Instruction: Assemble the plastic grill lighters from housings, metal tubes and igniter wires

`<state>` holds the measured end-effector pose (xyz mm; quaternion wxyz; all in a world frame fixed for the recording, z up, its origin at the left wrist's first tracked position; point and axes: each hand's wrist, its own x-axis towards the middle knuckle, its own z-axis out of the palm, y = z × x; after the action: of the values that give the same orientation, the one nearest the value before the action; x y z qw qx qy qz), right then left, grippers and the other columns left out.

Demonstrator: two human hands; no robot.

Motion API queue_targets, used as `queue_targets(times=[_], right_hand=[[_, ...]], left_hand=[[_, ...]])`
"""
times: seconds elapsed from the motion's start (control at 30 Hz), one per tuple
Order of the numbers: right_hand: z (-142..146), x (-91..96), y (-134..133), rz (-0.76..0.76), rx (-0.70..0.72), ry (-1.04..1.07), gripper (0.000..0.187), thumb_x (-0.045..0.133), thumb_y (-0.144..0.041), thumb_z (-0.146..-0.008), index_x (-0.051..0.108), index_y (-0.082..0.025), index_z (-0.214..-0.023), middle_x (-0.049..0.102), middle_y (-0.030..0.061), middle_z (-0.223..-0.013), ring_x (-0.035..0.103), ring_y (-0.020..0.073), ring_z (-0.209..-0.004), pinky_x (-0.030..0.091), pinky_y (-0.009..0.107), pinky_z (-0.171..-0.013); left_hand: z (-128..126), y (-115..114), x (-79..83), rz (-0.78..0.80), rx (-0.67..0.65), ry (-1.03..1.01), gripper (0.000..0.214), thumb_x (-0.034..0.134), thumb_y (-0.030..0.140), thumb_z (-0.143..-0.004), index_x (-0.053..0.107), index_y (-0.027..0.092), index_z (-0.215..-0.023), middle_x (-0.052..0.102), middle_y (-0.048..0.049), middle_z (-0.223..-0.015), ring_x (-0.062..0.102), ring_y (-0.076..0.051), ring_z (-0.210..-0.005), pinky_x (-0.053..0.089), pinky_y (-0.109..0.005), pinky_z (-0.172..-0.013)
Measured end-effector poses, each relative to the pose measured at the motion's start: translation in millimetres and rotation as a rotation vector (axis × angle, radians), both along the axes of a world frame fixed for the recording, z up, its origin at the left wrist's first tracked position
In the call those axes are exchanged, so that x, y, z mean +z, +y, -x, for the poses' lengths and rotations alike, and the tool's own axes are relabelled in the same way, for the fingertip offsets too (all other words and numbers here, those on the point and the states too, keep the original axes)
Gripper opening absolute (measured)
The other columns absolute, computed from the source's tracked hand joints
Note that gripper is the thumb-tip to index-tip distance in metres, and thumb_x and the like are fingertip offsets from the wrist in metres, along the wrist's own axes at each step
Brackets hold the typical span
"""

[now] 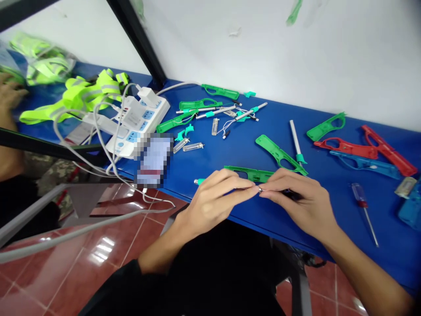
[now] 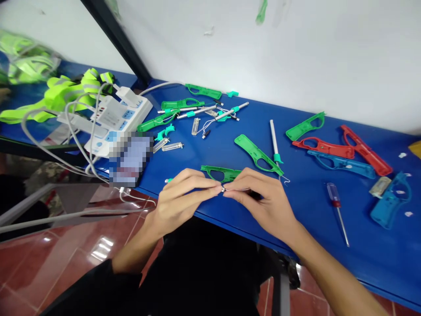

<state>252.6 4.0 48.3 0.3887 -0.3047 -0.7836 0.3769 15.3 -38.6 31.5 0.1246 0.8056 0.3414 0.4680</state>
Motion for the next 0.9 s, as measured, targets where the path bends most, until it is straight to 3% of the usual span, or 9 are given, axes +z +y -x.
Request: queue_targets(times=[0.1, 0.2, 0.43, 0.67, 0.9], right_hand=[[5, -2.4, 15, 0.091, 0.047, -0.052, 0.004, 0.078, -0.024, -0.099, 0.082, -0.026, -0.099, 0.078, 0.0015, -0.088, 0.071, 0.0149, -0.076, 0.055, 0.028, -0.066], [15, -1.3, 31, 0.146, 0.094, -0.154, 0.014, 0.078, -0.034, -0.099, 0.081, -0.023, -0.092, 0.078, 0.0022, -0.086, 0.071, 0.0153, -0.073, 0.054, 0.029, -0.067], [34, -8.2, 37, -0.109, 0.014, -0.290, 0.018, 0.066, -0.031, -0.107, 0.080, -0.023, -0.100, 0.078, 0.0043, -0.094, 0.071, 0.0145, -0.077, 0.054, 0.028, -0.070], [46, -31.3, 32, -0.276, -0.106, -0.369, 0.017, 0.063, -0.025, -0.109, 0.079, -0.022, -0.107, 0.079, 0.0038, -0.097, 0.074, 0.0139, -0.081, 0.055, 0.027, -0.071], [53, -45.5, 30, -0.375, -0.114, -0.484, 0.020, 0.060, -0.027, -0.111, 0.079, -0.024, -0.110, 0.079, 0.0015, -0.097, 0.074, 0.0117, -0.076, 0.054, 0.025, -0.066]], left_hand=[[10, 8, -6.4, 0.059, -0.039, 0.024, 0.031, 0.061, 0.007, -0.106, 0.073, 0.023, -0.131, 0.081, -0.0065, -0.120, 0.071, -0.019, -0.104, 0.060, -0.039, -0.087], [24, 22, -12.7, 0.095, -0.077, -0.018, 0.024, 0.065, 0.014, -0.107, 0.076, 0.025, -0.125, 0.083, -0.0054, -0.117, 0.074, -0.018, -0.101, 0.061, -0.040, -0.088], [45, 46, -20.5, 0.125, -0.104, -0.025, 0.019, 0.065, 0.016, -0.107, 0.078, 0.023, -0.119, 0.084, -0.0070, -0.112, 0.074, -0.019, -0.096, 0.061, -0.039, -0.086], [49, 43, -29.1, 0.171, -0.007, 0.013, 0.020, 0.065, 0.018, -0.107, 0.075, 0.019, -0.124, 0.080, -0.0083, -0.112, 0.071, -0.020, -0.101, 0.060, -0.040, -0.088], [55, 40, -28.4, 0.208, 0.035, 0.112, 0.016, 0.063, 0.015, -0.108, 0.077, 0.020, -0.114, 0.080, -0.0075, -0.119, 0.067, -0.020, -0.102, 0.060, -0.039, -0.086]])
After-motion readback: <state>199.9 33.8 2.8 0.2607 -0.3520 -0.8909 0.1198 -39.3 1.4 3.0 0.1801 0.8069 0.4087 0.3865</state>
